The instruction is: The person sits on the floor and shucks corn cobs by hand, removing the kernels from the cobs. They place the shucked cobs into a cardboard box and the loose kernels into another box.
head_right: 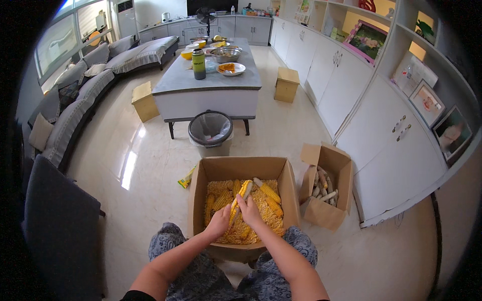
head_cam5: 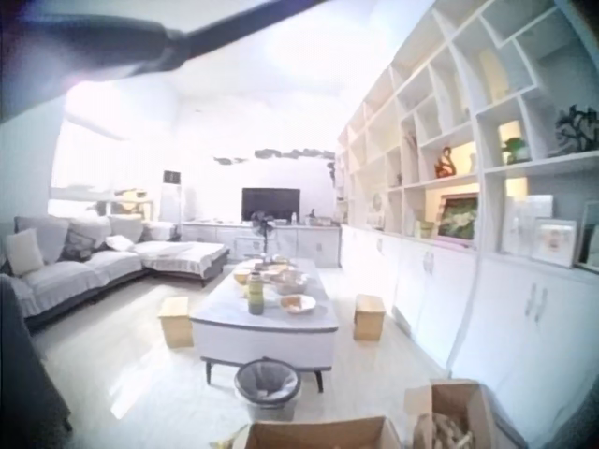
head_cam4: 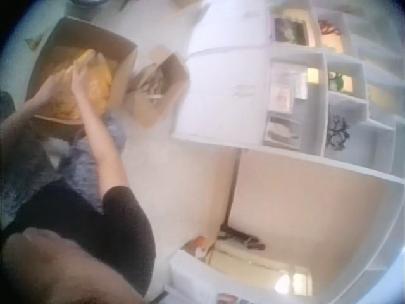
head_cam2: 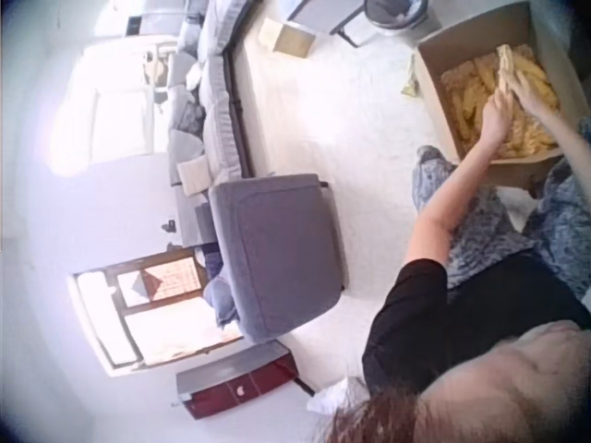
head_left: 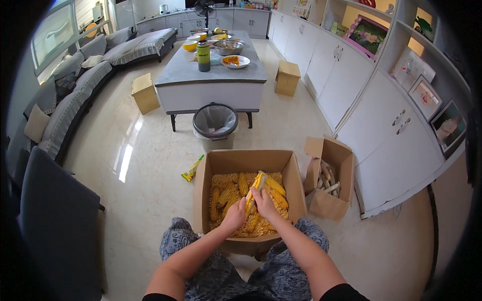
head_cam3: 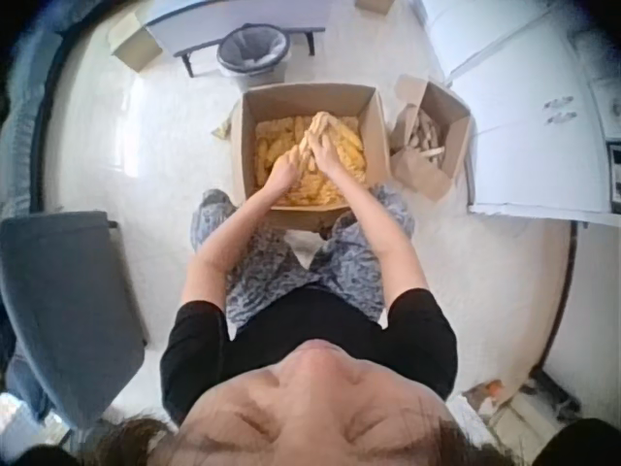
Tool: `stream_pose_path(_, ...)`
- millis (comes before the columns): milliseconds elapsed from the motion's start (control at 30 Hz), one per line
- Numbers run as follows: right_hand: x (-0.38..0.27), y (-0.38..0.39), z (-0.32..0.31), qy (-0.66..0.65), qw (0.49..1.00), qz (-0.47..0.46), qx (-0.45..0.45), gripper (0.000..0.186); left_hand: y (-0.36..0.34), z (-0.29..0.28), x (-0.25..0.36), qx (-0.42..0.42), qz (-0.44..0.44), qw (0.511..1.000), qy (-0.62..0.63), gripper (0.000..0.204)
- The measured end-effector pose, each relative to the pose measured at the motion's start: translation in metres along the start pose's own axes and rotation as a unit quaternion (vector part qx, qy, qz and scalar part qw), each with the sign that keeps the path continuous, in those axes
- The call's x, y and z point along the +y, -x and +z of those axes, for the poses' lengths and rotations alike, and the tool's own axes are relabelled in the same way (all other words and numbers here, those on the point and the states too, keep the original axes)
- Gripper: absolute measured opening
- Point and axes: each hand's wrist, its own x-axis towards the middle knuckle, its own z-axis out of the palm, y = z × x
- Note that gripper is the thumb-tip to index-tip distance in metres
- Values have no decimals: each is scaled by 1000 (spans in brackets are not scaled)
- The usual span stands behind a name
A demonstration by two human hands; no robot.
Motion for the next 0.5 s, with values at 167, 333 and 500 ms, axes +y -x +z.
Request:
stream_pose_path(167, 4, 1, -9, 31, 999, 35, -26, 54, 1, -2, 7, -9, -35, 999, 39, 44)
stream_pose_path(333, -20, 7, -7, 64, 996, 63, -29, 48, 3, 11, 5, 36, 21, 998, -37, 41)
stream_pose_path(500, -15, 10, -4, 106, 994, 12, -14, 49, 4, 10, -2, 14, 43, 999, 3, 45)
